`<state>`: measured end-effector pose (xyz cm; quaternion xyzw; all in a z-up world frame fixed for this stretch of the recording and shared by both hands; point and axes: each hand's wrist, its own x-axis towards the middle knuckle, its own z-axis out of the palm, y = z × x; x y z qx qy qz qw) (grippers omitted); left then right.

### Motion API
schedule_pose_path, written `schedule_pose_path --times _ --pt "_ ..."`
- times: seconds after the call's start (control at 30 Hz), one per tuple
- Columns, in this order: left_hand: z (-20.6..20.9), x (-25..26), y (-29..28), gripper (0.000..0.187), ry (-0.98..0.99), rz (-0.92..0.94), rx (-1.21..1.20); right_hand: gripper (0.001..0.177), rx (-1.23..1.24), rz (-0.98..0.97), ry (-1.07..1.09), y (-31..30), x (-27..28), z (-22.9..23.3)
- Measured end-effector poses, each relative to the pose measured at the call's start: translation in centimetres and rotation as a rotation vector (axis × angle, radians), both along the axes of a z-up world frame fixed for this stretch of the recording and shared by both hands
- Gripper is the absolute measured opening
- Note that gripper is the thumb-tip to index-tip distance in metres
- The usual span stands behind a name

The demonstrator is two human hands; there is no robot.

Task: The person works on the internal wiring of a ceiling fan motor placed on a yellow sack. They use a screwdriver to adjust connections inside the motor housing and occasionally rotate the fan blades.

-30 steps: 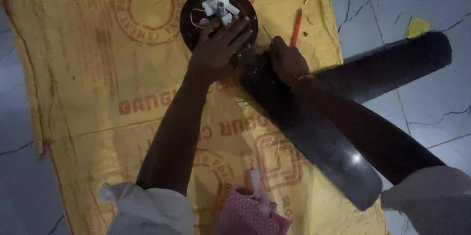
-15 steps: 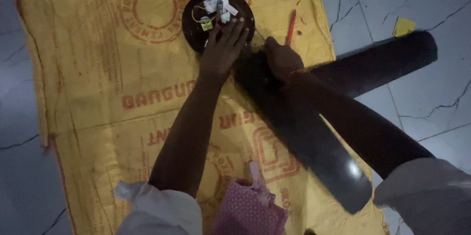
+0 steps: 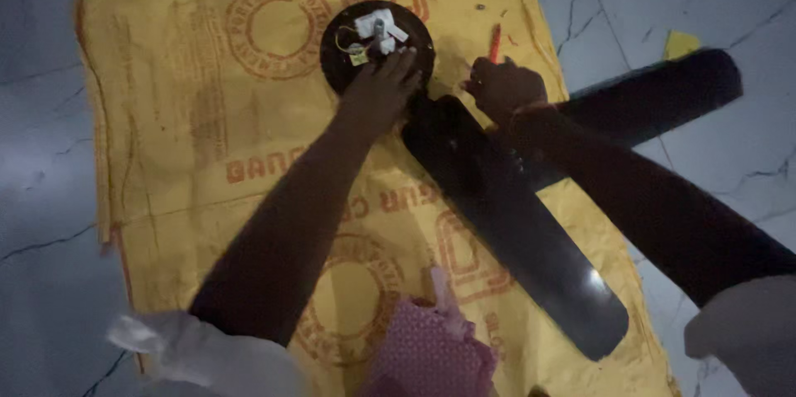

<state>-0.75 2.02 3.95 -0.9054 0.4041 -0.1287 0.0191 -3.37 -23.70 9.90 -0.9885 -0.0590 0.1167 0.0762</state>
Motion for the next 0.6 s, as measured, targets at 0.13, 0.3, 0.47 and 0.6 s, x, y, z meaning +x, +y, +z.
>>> schedule_pose_path --times 0.13,0.3,0.47,0.6 --pt "1.6 0.6 -0.2 0.057 0.182 0.002 -0.009 0.037 0.231 -0.059 -0.032 -1.3 1.9 0.3" --pt "1.5 -3.3 -0.6 0.048 0.051 0.126 0.011 0.029 0.407 0.019 -0.117 0.4 0.8 0.6" --pt "1.5 -5.8 0.2 0.075 0.068 0.076 -0.008 0.020 0.412 0.246 -0.255 2.0 -0.6 3.0" --pt "1.6 -5.6 0.5 0.060 0.140 0.062 0.031 0.017 0.508 0.154 -0.215 3.3 -1.2 4.9"
